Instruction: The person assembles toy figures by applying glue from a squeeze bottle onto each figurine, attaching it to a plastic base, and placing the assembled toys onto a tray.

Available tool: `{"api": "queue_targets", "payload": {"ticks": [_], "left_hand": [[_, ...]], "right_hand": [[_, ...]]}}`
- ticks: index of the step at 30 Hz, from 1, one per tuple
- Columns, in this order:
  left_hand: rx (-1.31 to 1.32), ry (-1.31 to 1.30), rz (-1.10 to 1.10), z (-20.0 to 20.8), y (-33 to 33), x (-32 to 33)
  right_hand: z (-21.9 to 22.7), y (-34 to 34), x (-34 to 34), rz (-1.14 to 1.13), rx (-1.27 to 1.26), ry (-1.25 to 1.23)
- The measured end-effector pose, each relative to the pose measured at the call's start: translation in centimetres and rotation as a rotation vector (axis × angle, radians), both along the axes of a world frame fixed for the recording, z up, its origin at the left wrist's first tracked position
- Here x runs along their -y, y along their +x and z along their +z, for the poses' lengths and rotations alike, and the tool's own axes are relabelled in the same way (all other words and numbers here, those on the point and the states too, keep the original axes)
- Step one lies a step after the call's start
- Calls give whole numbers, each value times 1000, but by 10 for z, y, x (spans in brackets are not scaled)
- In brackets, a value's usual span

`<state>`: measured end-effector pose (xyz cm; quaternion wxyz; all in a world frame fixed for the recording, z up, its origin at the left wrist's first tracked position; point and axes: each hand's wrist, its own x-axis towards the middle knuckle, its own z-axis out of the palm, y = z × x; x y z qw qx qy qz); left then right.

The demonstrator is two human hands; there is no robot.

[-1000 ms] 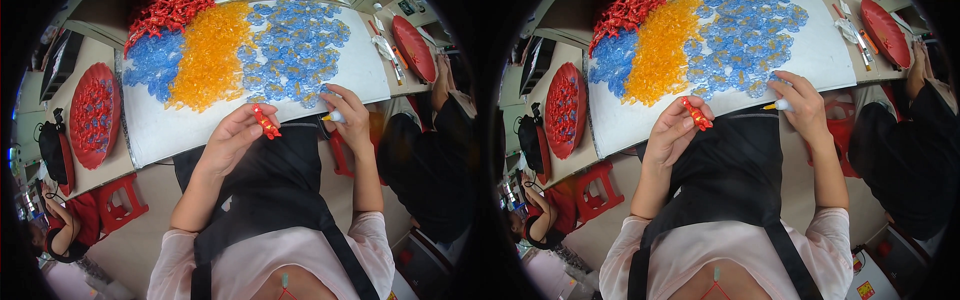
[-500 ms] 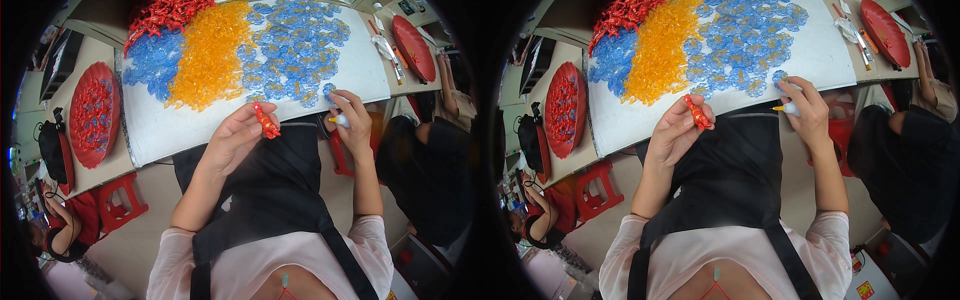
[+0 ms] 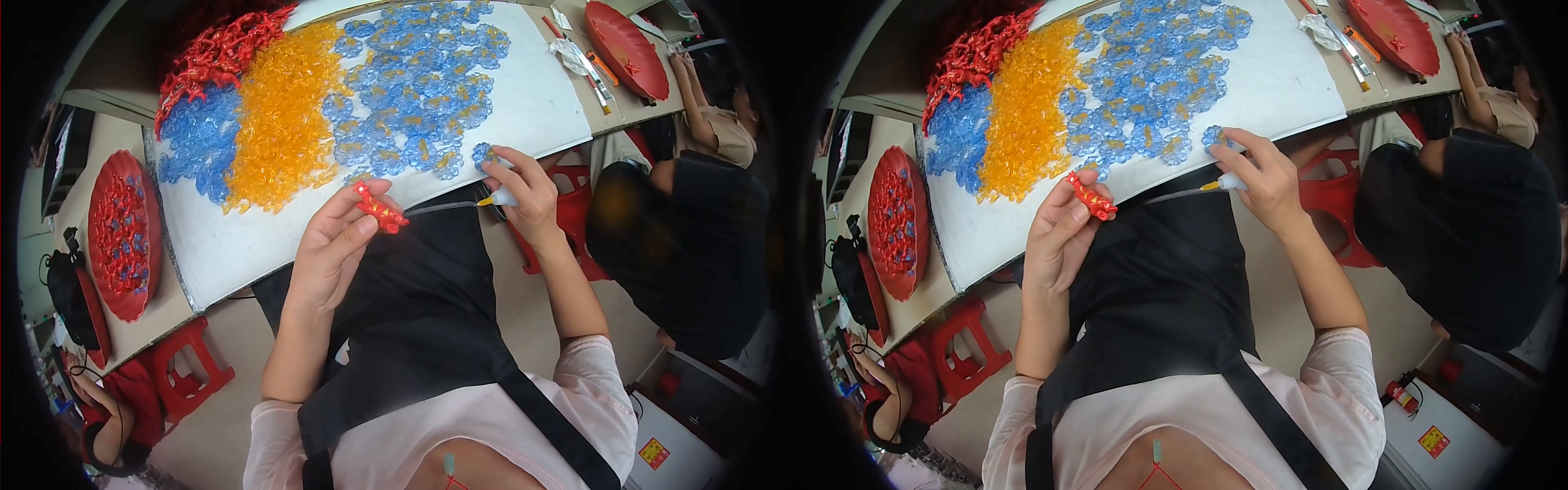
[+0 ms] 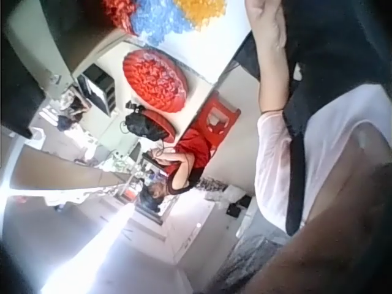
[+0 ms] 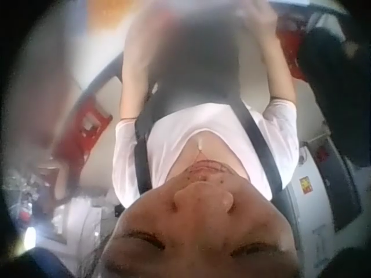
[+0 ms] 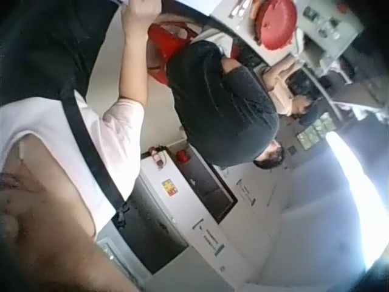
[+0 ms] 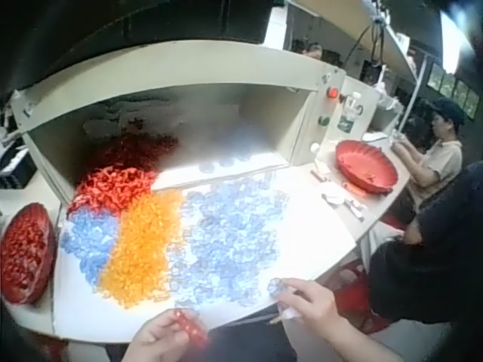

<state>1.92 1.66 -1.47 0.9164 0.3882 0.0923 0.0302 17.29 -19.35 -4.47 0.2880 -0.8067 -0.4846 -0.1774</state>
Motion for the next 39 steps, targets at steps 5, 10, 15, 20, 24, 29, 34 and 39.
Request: {"api": "queue_targets", "payload": {"ticks": [5, 10, 15, 20, 24, 29, 34, 39], "left_hand": [[-32, -13, -14, 3, 3, 1], [-37, -36, -20, 0, 3, 2], [-38, -40, -19, 2, 5, 3], [-36, -73, -27, -1, 7, 6], [-46, -95, -61, 1, 5, 6], [-64, -59, -142, 10, 12, 12], [-73, 23, -151, 16, 15, 22], [-57, -1, -184, 14, 15, 22]], "right_hand": [[12, -4, -5, -14, -16, -30], [17, 1, -3, 22, -5, -142], [12, 5, 7, 87, 146, -134], [18, 4, 7, 112, 164, -44], [28, -15, 1, 118, -421, 323], [43, -27, -6, 424, -797, 507], [53, -28, -10, 575, -803, 399], [54, -31, -14, 547, -777, 324]]}}
